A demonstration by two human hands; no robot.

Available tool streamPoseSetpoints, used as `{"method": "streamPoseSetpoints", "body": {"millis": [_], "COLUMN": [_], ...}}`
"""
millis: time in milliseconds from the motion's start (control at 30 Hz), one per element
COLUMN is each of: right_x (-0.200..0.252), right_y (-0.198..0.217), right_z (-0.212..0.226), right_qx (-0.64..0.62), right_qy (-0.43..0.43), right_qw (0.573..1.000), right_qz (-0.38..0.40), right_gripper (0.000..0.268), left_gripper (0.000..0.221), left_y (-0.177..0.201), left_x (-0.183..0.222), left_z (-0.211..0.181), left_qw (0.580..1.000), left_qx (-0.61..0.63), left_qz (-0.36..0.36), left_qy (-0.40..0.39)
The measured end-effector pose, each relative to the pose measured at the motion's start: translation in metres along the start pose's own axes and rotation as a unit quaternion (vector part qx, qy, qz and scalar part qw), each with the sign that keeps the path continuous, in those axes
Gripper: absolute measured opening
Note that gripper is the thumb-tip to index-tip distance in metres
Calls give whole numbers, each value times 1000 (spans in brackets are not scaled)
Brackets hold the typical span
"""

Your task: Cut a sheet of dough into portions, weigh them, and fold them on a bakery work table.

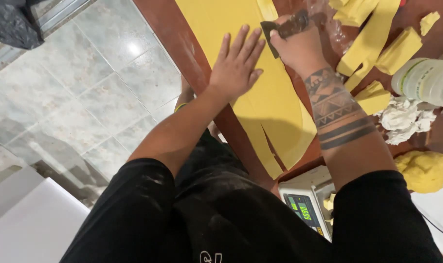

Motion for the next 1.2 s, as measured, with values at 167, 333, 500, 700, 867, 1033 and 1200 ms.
{"method": "streamPoseSetpoints", "body": {"millis": [167,333,500,700,867,1033,1200], "right_x": [20,32,56,84,101,122,146], "right_y": [-1,3,6,18,20,25,21], "right_z": [-7,-12,-17,-17,-25,-28,-45], "right_qx": [15,15,15,-43,-55,-48,-58], "right_qy": [90,52,13,-29,-70,-89,-84], "right_qw": [996,998,999,997,994,992,992], "right_qz": [-17,-8,31,60,57,80,74], "right_gripper": [17,15,15,14,19,15,18], "left_gripper": [73,71,70,68,74,70,69], "left_y": [-8,-16,-14,-14,-51,-76,-83], "left_x": [3,4,5,9,40,40,41], "left_z": [-4,-6,-7,-26,-87,-84,-87], "left_qw": [998,996,996,998,996,994,992], "left_qx": [34,28,44,29,12,16,12], "left_qz": [-51,-82,-73,-33,15,-72,-91], "left_qy": [2,4,8,39,-88,-86,-84]}}
Point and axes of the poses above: each hand's wrist, its own x-axis away from the middle knuckle, its own y-axis out of the back of the hand, z = x × y, the point moved 4 cm from there along -x, towards the middle knuckle, and after that the axes turned 7 degrees about -z, right-handed, at the moved point
